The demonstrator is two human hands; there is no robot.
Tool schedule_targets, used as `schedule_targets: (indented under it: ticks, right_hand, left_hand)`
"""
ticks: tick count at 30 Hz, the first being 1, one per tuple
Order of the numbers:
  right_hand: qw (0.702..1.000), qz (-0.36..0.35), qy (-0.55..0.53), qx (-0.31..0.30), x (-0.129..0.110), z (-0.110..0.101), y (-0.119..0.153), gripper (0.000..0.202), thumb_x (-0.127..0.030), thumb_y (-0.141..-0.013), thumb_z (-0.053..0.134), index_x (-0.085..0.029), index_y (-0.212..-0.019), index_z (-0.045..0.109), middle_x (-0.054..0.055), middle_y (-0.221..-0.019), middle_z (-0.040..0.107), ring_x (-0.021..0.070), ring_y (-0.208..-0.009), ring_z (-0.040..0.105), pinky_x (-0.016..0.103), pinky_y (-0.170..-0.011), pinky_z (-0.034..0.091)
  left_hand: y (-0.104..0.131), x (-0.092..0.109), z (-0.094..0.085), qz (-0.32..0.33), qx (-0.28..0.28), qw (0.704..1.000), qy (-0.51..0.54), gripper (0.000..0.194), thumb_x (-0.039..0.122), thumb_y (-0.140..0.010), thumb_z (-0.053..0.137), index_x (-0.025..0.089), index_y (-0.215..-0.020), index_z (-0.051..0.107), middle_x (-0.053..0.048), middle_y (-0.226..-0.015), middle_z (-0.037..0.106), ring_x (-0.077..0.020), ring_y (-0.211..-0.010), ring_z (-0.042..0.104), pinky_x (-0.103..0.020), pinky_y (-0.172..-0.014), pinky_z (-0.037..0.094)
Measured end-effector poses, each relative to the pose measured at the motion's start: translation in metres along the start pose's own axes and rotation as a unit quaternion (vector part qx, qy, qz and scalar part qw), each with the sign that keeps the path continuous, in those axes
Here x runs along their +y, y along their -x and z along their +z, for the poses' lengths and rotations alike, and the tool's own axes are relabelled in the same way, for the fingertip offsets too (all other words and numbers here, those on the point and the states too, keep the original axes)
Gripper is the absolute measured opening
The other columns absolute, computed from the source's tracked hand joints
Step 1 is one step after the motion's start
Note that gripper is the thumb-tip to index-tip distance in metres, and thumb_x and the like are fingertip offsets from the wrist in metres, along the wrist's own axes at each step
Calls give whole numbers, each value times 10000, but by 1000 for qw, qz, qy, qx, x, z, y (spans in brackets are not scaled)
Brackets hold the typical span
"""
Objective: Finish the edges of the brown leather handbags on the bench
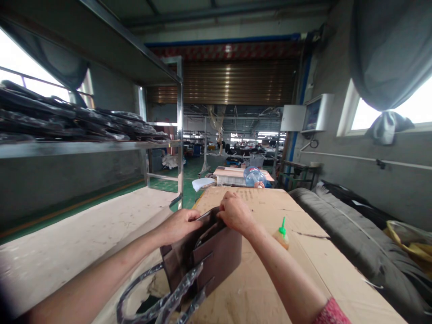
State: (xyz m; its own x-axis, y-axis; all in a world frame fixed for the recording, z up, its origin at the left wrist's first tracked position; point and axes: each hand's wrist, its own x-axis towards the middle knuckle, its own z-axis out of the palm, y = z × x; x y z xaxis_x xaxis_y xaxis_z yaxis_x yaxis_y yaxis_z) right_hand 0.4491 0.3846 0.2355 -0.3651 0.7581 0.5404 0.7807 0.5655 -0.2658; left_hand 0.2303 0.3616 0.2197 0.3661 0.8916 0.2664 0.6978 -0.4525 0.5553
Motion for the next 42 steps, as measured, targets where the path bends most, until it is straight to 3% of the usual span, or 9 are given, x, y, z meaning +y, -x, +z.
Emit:
schedule_targets:
  ticks: [7, 14, 20, 25, 29, 32, 34, 37, 42]
  right_hand:
    - [999, -5, 35, -6, -1, -1, -3, 114, -169, -735, 692, -167, -631, 647, 43, -901, 596, 202, -947, 522, 299, -863, 383]
    - [996, 38, 74, 10, -7, -3, -2, 173, -205, -741, 712, -165, -617, 598, 38, -880, 627, 202, -946, 533, 283, -789, 386]
    - [993, 96, 70, -3, -7, 2, -5, 74, -281, -732, 693, -212, -721, 668, 33, -874, 642, 189, -844, 574, 277, -637, 343]
    - [994, 85, 71, -6, -9, 2, -6, 75, -283, -725, 653, -215, -702, 677, 42, -835, 644, 187, -801, 575, 275, -614, 323]
    - [994, 94, 56, -4, -12, 2, -5, 76, -277, -713, 658, -205, -694, 673, 45, -827, 641, 182, -776, 568, 274, -611, 323]
    - [995, 93, 23, 4, -11, 4, -4, 60, -245, -710, 658, -195, -676, 657, 41, -790, 635, 187, -789, 569, 280, -643, 345]
    - [998, 56, -28, 28, -6, 6, -2, 21, -200, -697, 664, -191, -709, 649, 31, -825, 642, 194, -870, 571, 286, -732, 382]
    - [982, 25, -157, 98, 8, 7, 2, 179, -255, -705, 695, -195, -866, 646, 19, -990, 650, 198, -1009, 558, 312, -880, 398]
    - [935, 135, -283, 164, 30, -1, 11, 272, -405, -724, 636, -182, -877, 666, 34, -949, 672, 220, -936, 597, 363, -866, 428]
  left_hand:
    - [1, 3, -2, -10, -2, 1000, 3, 287, 394, -800, 534, 161, -634, 505, 49, -571, 381, -108, -592, 387, -277, -535, 210]
    - [2, 8, -6, -26, -20, 999, -25, 225, 335, -757, 519, 157, -622, 543, 41, -568, 404, -119, -602, 420, -279, -532, 196]
    - [3, 7, -8, -8, -48, 999, -6, 232, 350, -764, 512, 158, -644, 560, 41, -592, 446, -121, -621, 446, -266, -541, 232]
    - [-3, 11, -13, 10, -98, 995, 9, 170, 337, -695, 583, 169, -685, 558, 44, -623, 480, -127, -636, 448, -249, -540, 267]
    - [-23, 14, -1, -21, -43, 996, 73, 209, 368, -683, 588, 168, -742, 580, 26, -647, 538, -145, -649, 494, -244, -554, 306]
    - [-35, 19, 7, -15, -9, 1000, 13, 201, 354, -697, 559, 165, -690, 626, 1, -617, 552, -167, -661, 522, -261, -551, 290]
    - [-39, 24, 7, -32, 16, 998, -54, 222, 356, -719, 545, 171, -651, 646, -9, -577, 536, -172, -640, 521, -277, -539, 268]
    - [-37, 32, 3, -72, 37, 990, -119, 186, 315, -698, 559, 176, -607, 643, -17, -552, 530, -175, -618, 522, -291, -536, 269]
    - [-33, 31, 1, -84, 38, 987, -134, 156, 304, -694, 574, 186, -679, 674, -22, -612, 586, -174, -617, 532, -286, -532, 284]
